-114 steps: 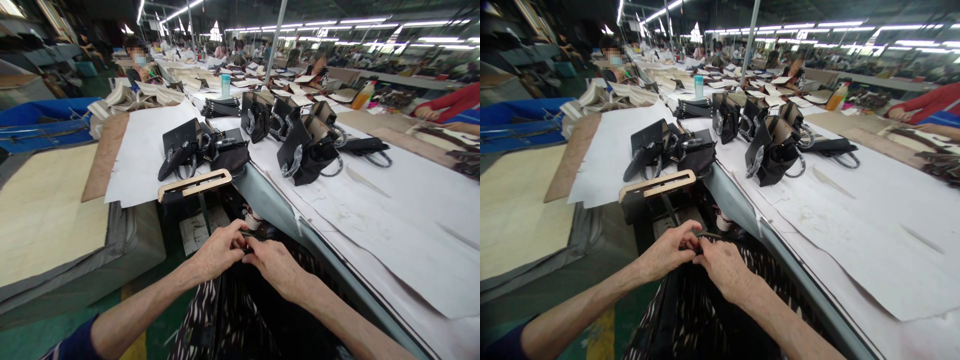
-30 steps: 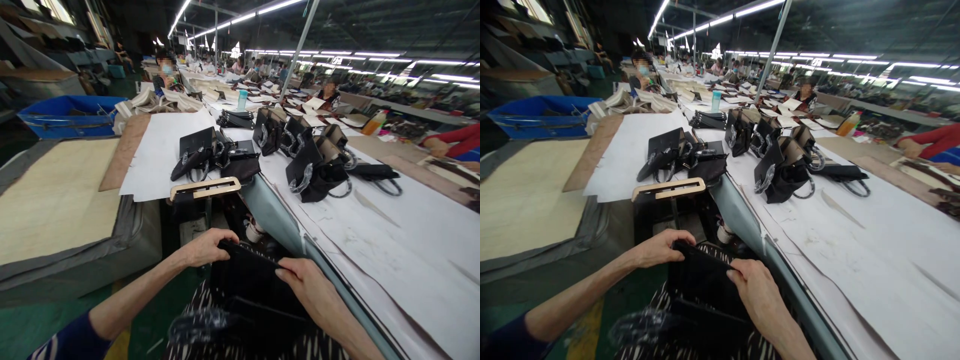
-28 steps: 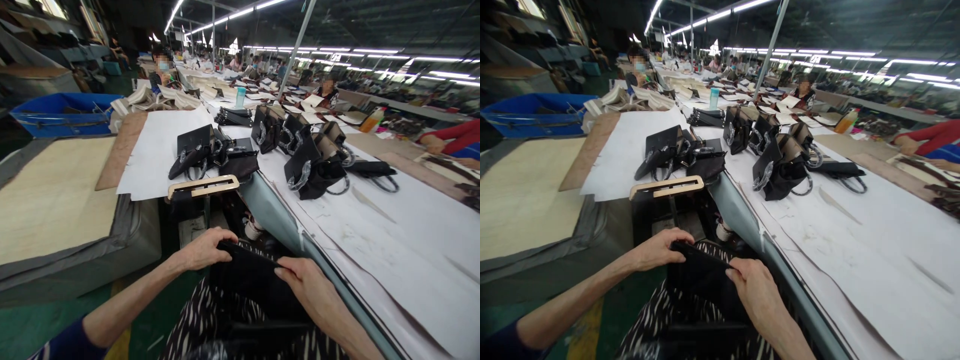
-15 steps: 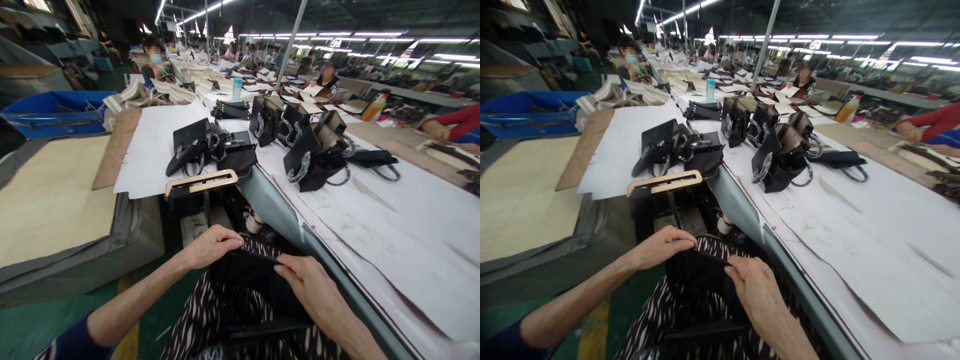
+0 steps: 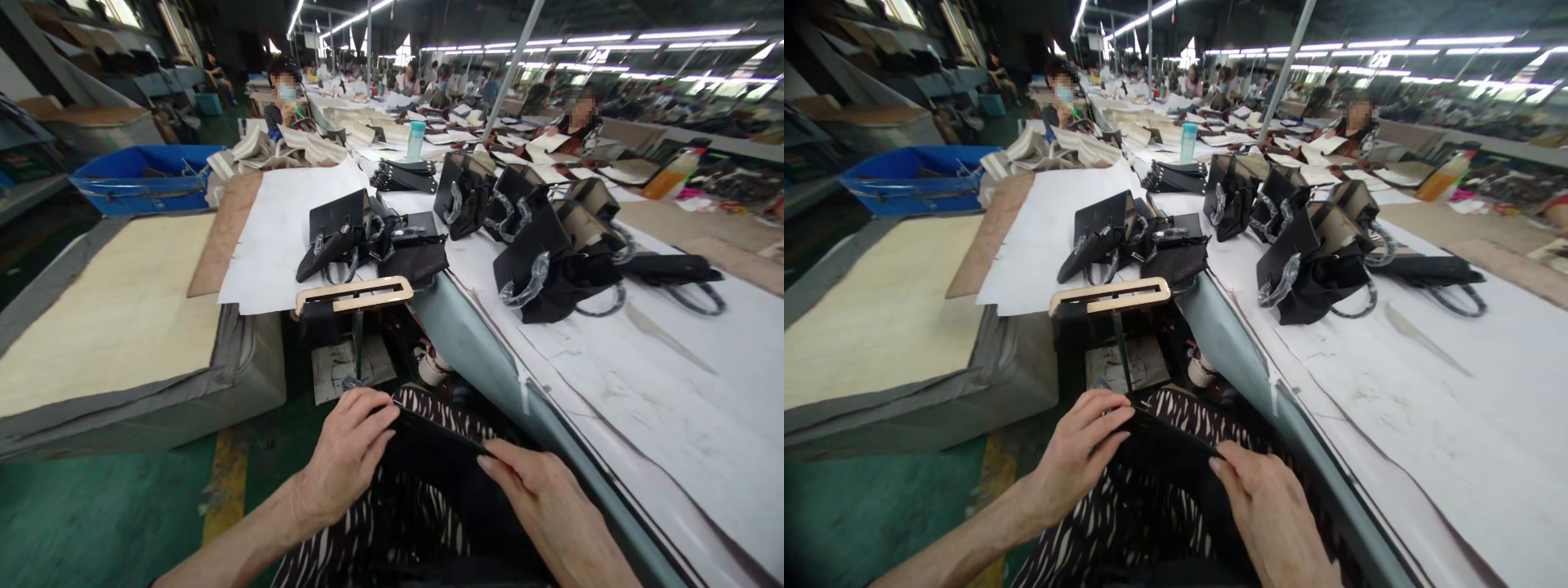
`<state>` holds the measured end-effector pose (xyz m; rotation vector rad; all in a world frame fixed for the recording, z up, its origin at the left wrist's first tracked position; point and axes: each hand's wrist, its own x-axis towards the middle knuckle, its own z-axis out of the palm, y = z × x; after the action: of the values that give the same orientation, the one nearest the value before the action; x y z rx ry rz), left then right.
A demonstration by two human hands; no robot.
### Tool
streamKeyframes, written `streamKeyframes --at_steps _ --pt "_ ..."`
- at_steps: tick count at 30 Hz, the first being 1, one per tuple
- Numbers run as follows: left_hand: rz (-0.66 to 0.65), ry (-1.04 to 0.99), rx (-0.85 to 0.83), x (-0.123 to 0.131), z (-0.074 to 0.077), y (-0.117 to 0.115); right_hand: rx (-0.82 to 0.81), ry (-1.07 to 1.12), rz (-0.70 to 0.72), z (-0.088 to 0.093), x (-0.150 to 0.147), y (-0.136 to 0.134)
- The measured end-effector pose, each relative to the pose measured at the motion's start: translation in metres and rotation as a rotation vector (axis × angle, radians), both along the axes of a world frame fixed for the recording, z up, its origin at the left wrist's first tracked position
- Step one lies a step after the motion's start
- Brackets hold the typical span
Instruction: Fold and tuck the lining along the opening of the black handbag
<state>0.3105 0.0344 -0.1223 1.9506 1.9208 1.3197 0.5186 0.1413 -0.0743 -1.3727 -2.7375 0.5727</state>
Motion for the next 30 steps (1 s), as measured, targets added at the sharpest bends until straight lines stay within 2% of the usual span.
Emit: streamKeyframes --at_steps 4,10,19,24,30 --pt "0.118 0.108 0.062 0.010 -0.010 0.000 0.089 -0.002 0.025 -0.002 -0.001 -0.001" --pt "0.190 0.160 0.048 0.013 -0.010 0.004 0.107 0.012 -0.020 -0.005 -0.001 -0.003" --pt "0.155 0.189 -0.071 0.014 -0.006 0.009 0.161 0.016 -0.013 -0.011 -0.002 -0.001" --pt "0.139 0.252 -0.028 0.013 -0.005 0.011 0.081 -0.046 0.005 -0.009 -0.003 -0.001" --pt "0.151 0.198 0.020 0.016 -0.004 0.012 0.081 -0.064 -0.017 -0.010 -0.005 0.001"
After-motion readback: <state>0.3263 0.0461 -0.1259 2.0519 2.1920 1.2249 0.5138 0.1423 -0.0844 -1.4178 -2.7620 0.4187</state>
